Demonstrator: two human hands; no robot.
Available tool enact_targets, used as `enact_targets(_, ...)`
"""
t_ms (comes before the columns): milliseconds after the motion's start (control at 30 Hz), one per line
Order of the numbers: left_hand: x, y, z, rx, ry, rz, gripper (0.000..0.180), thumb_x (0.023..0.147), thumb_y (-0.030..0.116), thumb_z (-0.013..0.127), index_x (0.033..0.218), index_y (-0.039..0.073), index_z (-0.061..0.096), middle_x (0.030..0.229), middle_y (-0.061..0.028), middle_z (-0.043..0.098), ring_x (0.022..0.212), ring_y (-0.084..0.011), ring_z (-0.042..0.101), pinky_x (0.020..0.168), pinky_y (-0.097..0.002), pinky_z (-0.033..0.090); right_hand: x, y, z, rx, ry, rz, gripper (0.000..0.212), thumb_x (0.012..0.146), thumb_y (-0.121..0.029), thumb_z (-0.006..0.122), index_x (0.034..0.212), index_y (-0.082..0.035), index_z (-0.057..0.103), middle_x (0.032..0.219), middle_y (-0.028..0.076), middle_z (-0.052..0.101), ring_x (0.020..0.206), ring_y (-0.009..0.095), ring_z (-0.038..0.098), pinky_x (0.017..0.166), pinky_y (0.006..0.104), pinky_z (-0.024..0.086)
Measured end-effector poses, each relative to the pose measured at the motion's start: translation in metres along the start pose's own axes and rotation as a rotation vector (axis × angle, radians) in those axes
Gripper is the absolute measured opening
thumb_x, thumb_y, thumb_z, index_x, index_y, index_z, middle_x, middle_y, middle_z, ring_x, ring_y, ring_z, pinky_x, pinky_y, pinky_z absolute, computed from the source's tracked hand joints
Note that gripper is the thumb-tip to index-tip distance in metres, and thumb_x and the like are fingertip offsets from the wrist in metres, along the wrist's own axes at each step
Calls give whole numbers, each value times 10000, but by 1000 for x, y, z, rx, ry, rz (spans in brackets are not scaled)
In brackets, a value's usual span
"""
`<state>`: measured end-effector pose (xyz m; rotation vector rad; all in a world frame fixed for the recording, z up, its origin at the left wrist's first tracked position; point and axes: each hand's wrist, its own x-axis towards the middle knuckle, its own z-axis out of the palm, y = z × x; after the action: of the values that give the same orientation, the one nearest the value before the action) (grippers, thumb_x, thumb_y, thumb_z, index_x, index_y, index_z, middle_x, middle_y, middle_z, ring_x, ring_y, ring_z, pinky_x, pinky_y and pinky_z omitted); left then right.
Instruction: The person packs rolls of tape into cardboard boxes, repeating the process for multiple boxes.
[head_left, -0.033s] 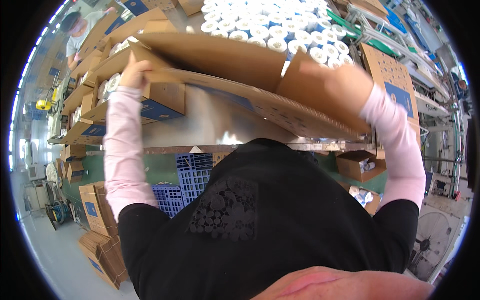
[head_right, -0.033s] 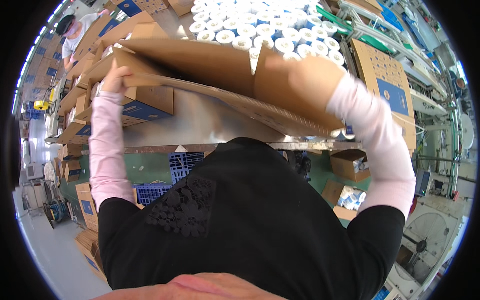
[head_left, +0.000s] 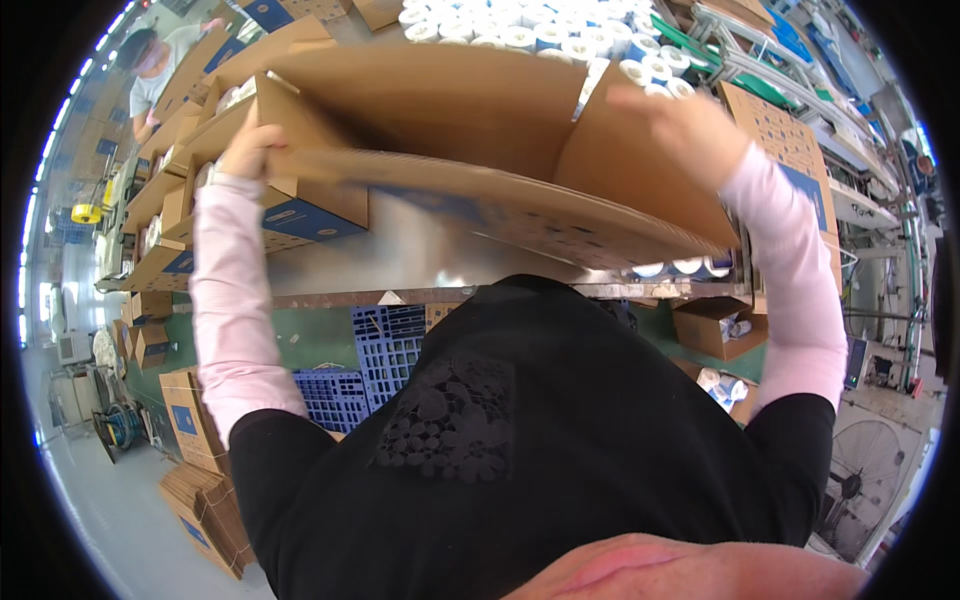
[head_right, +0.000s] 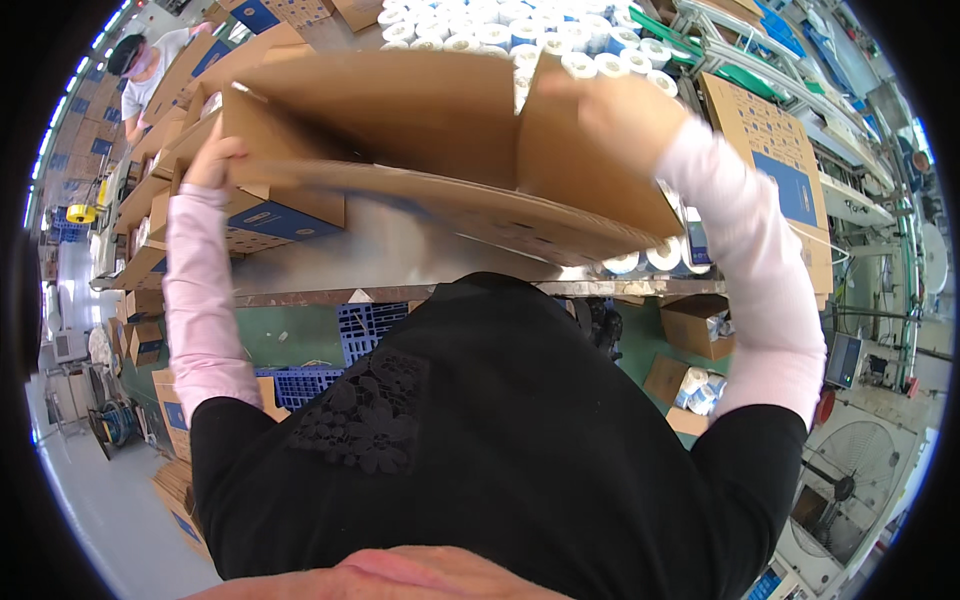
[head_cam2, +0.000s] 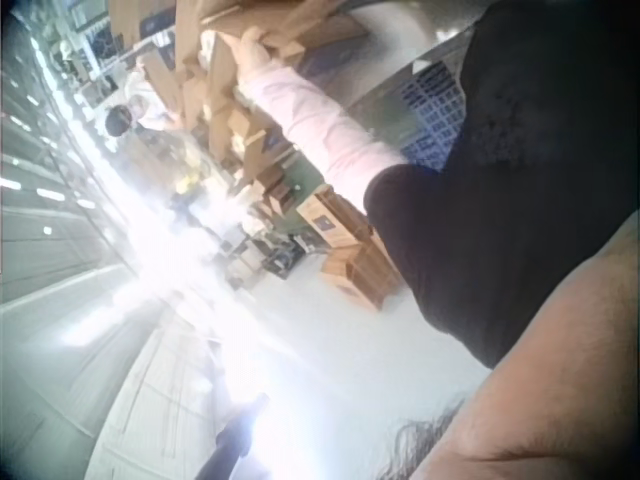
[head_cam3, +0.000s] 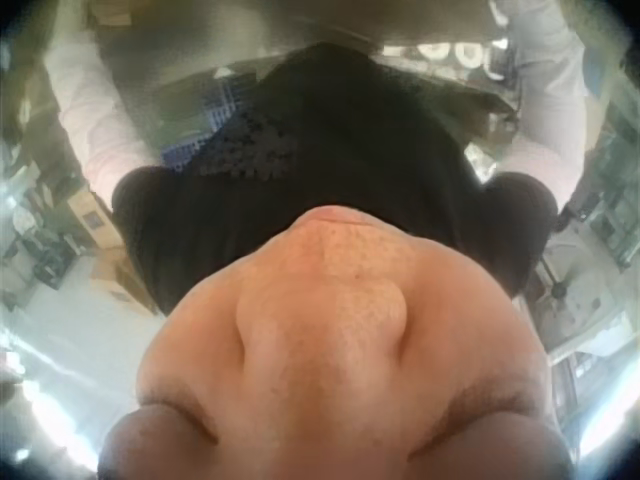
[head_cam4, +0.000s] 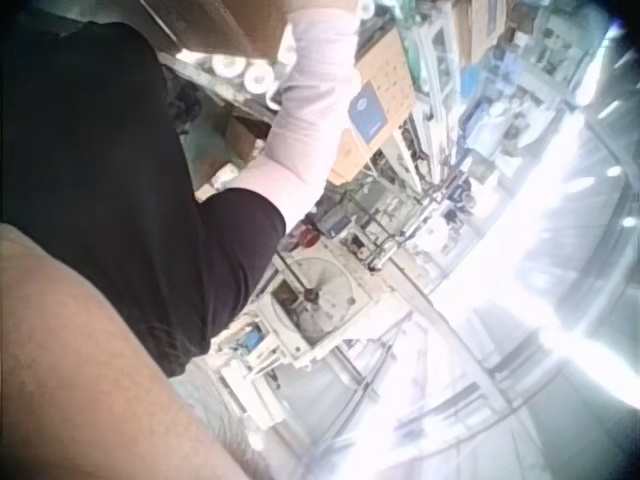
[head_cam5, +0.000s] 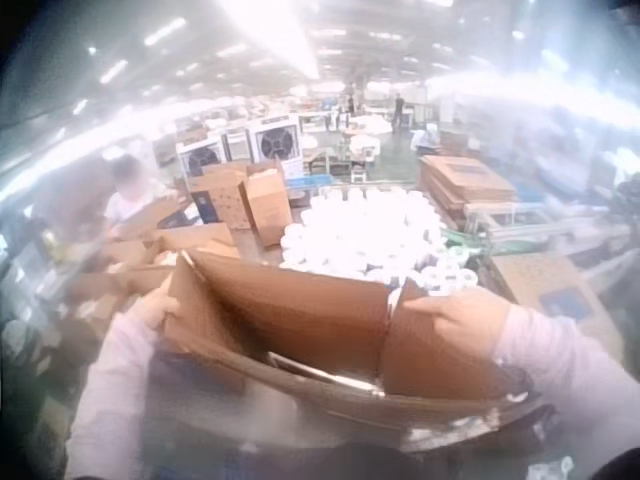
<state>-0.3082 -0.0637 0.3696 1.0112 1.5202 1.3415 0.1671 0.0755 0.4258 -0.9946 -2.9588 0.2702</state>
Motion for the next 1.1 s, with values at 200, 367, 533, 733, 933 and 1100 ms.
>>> enact_targets(200, 10, 27, -18, 1115, -493, -4, 847, 674, -67, 475, 1477, 58, 238, 1412, -161, 426, 1254, -240, 446, 1018, -293, 353, 92, -32, 69, -22, 130, 179, 345, 873, -254, 438, 967, -44, 695, 881, 178, 687, 770, 294, 680, 709, 386, 551)
enact_targets(367, -60, 62, 84, 1125, -823, -118, 971, 814, 620, 575, 1443, -33, 229, 1468, -258, 289, 1400, -304, 237, 1124, -359, 224, 85, -34, 124, -164, -312, 333, 255, 853, -107, 493, 976, -59, 711, 1039, 149, 681, 978, 312, 654, 800, 392, 535)
enact_targets(533, -76, 53, 94, 967, -874, -151, 674, 799, 562, 608, 1120, -29, 626, 1106, -230, 632, 1081, -345, 585, 933, -397, 450, 86, -23, 77, 190, 596, -247, 216, 855, -244, 549, 956, -82, 652, 839, 168, 658, 758, 350, 630, 749, 431, 506)
enact_targets(733, -9, -69, 74, 1110, 402, 734, 562, 877, 407, 581, 1276, 26, 473, 1277, -183, 506, 1214, -323, 454, 1027, -405, 358, 77, 6, 64, -279, 552, -120, 456, 856, -348, 582, 1197, -50, 527, 1185, 160, 574, 1114, 360, 508, 936, 473, 371)
enact_targets(933, -36, -77, 57, 14, 182, -8, 529, 1006, 375, 359, 1384, 5, 378, 1398, -149, 431, 1318, -241, 365, 1092, -354, 271, -28, -32, 129, -148, 283, -90, 565, 877, -400, 557, 1328, -77, 449, 1403, 148, 418, 1337, 306, 349, 1073, 476, 283)
enact_targets(1100, -51, -95, 139, -481, -89, -280, 698, 967, 522, 369, 1434, 8, 306, 1455, -160, 370, 1350, -251, 324, 1086, -329, 245, -74, 233, 183, 406, 421, 395, 559, 952, -443, 408, 1339, -44, 467, 1344, 179, 490, 1253, 310, 445, 1060, 340, 314)
